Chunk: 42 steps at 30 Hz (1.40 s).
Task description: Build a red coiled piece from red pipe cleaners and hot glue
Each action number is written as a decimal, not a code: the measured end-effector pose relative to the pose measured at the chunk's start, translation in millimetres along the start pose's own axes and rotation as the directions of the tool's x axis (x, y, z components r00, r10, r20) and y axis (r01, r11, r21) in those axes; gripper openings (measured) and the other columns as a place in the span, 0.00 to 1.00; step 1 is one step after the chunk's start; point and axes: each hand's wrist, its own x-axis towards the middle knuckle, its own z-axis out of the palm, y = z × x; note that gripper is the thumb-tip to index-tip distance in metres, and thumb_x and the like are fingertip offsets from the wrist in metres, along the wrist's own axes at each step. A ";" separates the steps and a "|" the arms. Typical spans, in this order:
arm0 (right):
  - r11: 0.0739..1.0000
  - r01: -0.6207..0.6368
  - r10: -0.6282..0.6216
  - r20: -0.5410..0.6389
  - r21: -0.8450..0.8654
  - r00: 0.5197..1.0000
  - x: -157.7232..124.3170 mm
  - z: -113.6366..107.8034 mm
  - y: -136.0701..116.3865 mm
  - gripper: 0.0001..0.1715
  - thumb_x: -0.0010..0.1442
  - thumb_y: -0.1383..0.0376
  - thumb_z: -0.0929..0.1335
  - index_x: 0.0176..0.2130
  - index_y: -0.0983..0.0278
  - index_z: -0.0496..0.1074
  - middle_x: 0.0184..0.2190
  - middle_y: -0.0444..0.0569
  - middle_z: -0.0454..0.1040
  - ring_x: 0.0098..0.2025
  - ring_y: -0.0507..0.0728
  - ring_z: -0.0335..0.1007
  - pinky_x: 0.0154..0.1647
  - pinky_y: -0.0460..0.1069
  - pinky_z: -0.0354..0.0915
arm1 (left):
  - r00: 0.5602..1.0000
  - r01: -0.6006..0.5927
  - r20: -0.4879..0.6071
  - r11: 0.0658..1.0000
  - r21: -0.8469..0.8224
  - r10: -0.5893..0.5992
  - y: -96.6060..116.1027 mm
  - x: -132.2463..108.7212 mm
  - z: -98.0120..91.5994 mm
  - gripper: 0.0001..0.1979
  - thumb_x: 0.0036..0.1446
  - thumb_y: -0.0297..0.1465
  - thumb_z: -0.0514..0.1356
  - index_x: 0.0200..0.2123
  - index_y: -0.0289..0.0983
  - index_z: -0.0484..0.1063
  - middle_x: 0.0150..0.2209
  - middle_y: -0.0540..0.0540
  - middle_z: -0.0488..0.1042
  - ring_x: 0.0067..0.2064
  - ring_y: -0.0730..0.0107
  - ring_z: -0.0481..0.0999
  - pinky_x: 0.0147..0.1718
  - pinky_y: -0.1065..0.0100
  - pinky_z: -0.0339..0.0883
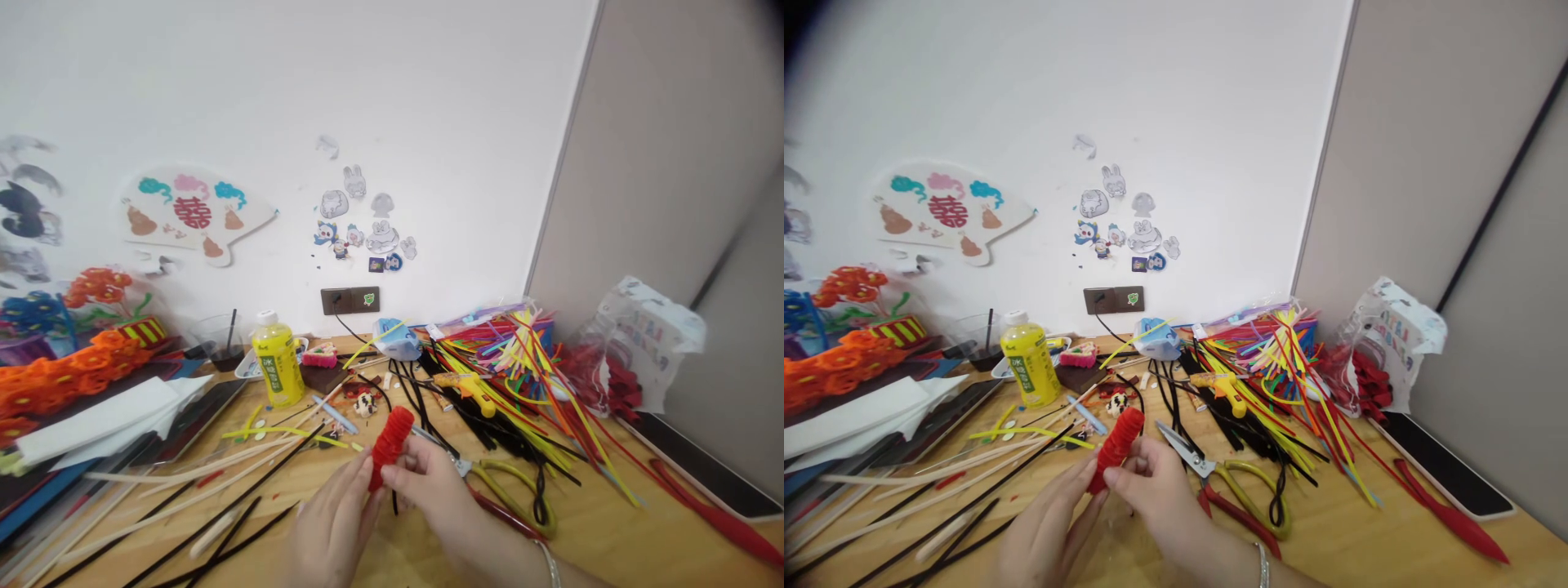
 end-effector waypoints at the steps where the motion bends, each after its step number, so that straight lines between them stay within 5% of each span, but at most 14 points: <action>1: 1.000 -0.004 0.004 -0.012 0.014 1.000 -0.7 1.2 0.4 0.22 0.45 0.54 0.73 0.35 0.68 0.72 0.24 0.43 0.67 0.22 0.47 0.57 0.22 0.42 0.53 | 1.000 0.003 0.022 0.999 0.039 -0.004 0.3 -1.6 0.4 0.23 0.55 0.25 0.58 0.55 0.36 0.61 0.46 0.34 0.77 0.45 0.57 0.77 0.43 0.62 0.71; 7: 0.999 -0.008 0.013 -0.096 0.050 0.995 -3.7 7.7 -0.3 0.22 0.43 0.53 0.73 0.31 0.67 0.70 0.23 0.42 0.68 0.23 0.48 0.59 0.24 0.44 0.55 | 0.997 0.047 0.048 0.993 0.111 -0.052 -0.5 -8.8 7.4 0.17 0.56 0.27 0.57 0.50 0.35 0.67 0.43 0.36 0.78 0.42 0.57 0.78 0.42 0.63 0.71; 11: 1.000 0.022 -0.021 -0.087 0.010 0.996 -4.1 8.5 1.4 0.21 0.43 0.54 0.74 0.30 0.66 0.69 0.22 0.41 0.66 0.23 0.49 0.60 0.27 0.45 0.57 | 0.965 0.259 0.043 0.966 -0.011 -0.259 -1.2 -6.7 10.7 0.13 0.55 0.27 0.58 0.45 0.37 0.71 0.41 0.39 0.79 0.40 0.57 0.79 0.41 0.63 0.70; 14: 0.999 0.026 -0.030 -0.112 -0.037 0.993 -4.9 8.5 3.9 0.20 0.43 0.55 0.73 0.29 0.65 0.67 0.22 0.40 0.65 0.24 0.49 0.60 0.28 0.45 0.58 | 0.882 0.470 0.113 0.869 -0.155 -0.458 -0.8 -0.6 8.2 0.12 0.49 0.31 0.63 0.40 0.40 0.73 0.32 0.43 0.81 0.31 0.58 0.80 0.30 0.66 0.71; 17: 0.996 0.030 -0.039 -0.106 -0.081 0.994 -5.1 7.7 4.3 0.19 0.45 0.54 0.72 0.29 0.64 0.65 0.22 0.41 0.65 0.26 0.51 0.63 0.29 0.46 0.59 | 0.771 0.633 0.229 0.678 -0.373 -0.594 5.0 12.4 0.5 0.10 0.51 0.32 0.61 0.39 0.39 0.71 0.31 0.45 0.79 0.31 0.62 0.79 0.31 0.67 0.70; 22: 0.990 0.108 -0.105 0.045 -0.090 0.993 -0.6 0.3 1.1 0.18 0.50 0.53 0.70 0.30 0.65 0.66 0.24 0.42 0.67 0.26 0.50 0.65 0.30 0.46 0.60 | 0.661 0.693 0.437 0.274 -0.667 -0.609 19.0 36.1 -10.9 0.11 0.50 0.40 0.62 0.31 0.38 0.69 0.20 0.53 0.72 0.20 0.71 0.72 0.22 0.71 0.67; 28: 0.984 0.134 -0.123 0.094 -0.115 0.988 8.4 -13.8 -0.5 0.20 0.47 0.53 0.72 0.33 0.65 0.68 0.27 0.42 0.68 0.29 0.51 0.64 0.33 0.46 0.59 | 0.567 0.699 0.625 -0.089 -0.710 -0.536 24.2 42.2 -14.0 0.15 0.45 0.41 0.65 0.26 0.35 0.69 0.20 0.52 0.72 0.17 0.75 0.69 0.18 0.73 0.64; 35: 0.998 0.002 0.016 0.309 -0.059 0.951 4.7 -22.0 -13.7 0.23 0.43 0.55 0.74 0.35 0.67 0.72 0.30 0.45 0.72 0.32 0.52 0.68 0.38 0.49 0.62 | 0.504 0.702 0.803 -0.390 -0.596 -0.318 30.6 40.9 -19.3 0.13 0.50 0.39 0.63 0.26 0.35 0.68 0.17 0.54 0.68 0.11 0.84 0.59 0.11 0.79 0.55; 38: 0.999 -0.030 0.034 0.285 -0.019 0.958 0.4 -18.7 -16.4 0.23 0.38 0.56 0.76 0.33 0.66 0.72 0.31 0.45 0.73 0.32 0.53 0.69 0.40 0.49 0.63 | 0.487 0.716 0.852 -0.470 -0.516 -0.193 29.3 39.6 -20.1 0.13 0.51 0.40 0.61 0.27 0.35 0.68 0.15 0.56 0.66 0.09 0.87 0.53 0.09 0.81 0.51; 42: 1.000 0.016 -0.015 0.215 -0.003 0.977 -1.1 -13.7 -10.3 0.22 0.39 0.55 0.76 0.31 0.66 0.72 0.29 0.45 0.73 0.31 0.52 0.67 0.35 0.47 0.63 | 0.476 0.715 0.852 -0.468 -0.519 -0.218 25.5 36.1 -14.2 0.15 0.53 0.42 0.59 0.26 0.36 0.67 0.13 0.56 0.65 0.09 0.87 0.51 0.08 0.81 0.49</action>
